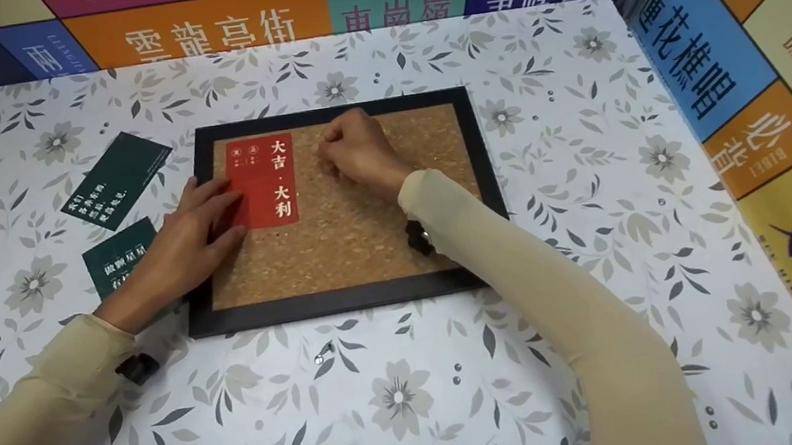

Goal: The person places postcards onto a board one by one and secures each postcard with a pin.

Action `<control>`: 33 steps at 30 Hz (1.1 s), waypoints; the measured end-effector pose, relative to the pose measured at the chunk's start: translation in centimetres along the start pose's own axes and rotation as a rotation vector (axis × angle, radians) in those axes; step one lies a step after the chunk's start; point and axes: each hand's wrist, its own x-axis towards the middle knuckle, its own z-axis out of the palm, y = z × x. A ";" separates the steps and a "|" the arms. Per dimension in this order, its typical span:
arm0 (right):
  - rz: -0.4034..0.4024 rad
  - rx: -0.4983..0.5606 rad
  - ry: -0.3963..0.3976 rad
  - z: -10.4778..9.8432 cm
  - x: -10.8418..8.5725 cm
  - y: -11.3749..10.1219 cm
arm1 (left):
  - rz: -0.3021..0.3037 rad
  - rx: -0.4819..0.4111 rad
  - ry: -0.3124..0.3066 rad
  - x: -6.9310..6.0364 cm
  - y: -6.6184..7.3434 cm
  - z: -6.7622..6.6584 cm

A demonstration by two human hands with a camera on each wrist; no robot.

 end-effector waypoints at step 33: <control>-0.095 -0.077 0.058 2.1 3.3 -1.0 | 0.006 0.014 0.000 0.0 0.1 -0.1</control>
